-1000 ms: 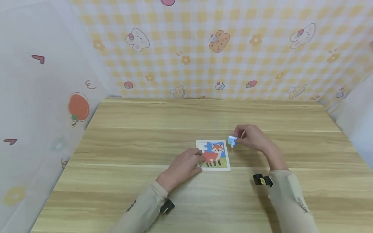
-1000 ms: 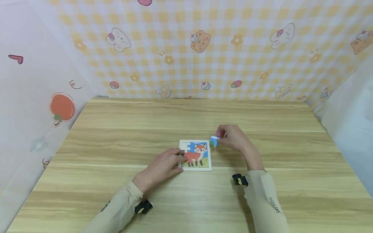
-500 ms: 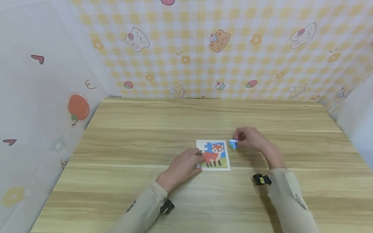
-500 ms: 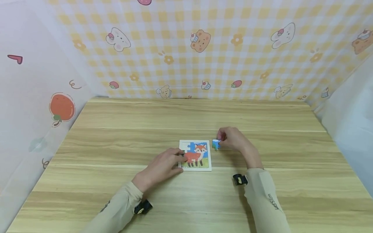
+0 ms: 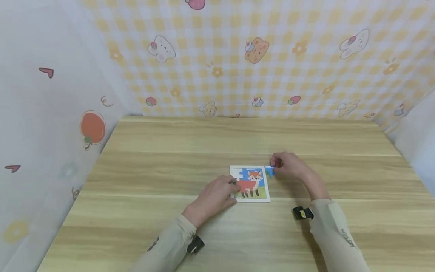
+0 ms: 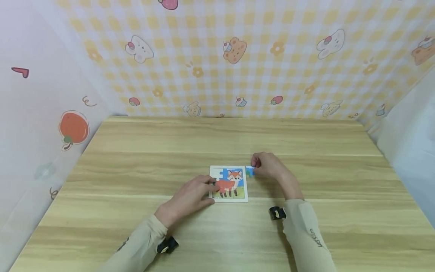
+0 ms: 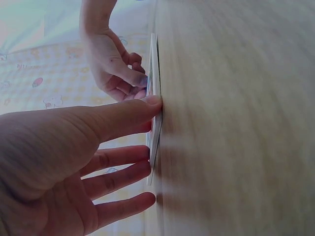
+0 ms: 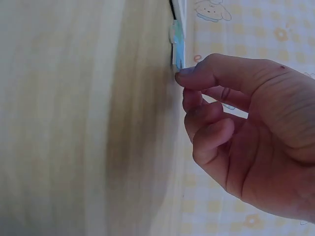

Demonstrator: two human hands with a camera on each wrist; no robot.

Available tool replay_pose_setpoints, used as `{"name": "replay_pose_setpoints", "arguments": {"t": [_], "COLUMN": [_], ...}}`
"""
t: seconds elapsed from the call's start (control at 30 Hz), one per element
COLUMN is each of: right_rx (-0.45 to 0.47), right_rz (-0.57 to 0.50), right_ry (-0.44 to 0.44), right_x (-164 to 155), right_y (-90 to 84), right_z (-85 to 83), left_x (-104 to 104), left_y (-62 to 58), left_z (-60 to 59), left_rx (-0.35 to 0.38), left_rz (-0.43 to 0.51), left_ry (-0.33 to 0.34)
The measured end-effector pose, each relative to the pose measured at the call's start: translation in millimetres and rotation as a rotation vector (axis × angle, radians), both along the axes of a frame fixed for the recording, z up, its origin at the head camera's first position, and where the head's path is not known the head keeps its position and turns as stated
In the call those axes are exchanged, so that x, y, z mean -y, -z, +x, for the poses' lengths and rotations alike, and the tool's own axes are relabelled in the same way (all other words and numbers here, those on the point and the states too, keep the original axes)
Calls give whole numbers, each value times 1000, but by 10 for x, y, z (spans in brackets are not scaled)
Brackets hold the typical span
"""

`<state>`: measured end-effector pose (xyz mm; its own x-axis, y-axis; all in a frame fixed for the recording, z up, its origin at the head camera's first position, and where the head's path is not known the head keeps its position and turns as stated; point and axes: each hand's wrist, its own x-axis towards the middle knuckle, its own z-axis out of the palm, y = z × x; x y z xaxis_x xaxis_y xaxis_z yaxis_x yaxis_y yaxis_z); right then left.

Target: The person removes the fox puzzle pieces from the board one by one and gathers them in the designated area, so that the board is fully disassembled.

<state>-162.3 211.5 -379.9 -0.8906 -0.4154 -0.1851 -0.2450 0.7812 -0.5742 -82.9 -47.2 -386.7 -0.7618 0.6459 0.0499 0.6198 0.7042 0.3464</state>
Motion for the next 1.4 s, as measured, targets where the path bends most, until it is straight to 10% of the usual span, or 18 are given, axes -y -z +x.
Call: {"name": "replay_pose_setpoints", "arguments": {"t": [0.93,1.4], "right_rx": [152,-100], "right_rz": [-109,-53], "right_ry": [78,8], "right_x": [0,48], "right_y": [35,-117], "right_z": [33,65], "left_x": [-9,4], "left_y": [-2,-7], "left_z": [32,36], "left_rx": [-23,-2], "left_rz": [15,15], "left_ry": [1,-13]}}
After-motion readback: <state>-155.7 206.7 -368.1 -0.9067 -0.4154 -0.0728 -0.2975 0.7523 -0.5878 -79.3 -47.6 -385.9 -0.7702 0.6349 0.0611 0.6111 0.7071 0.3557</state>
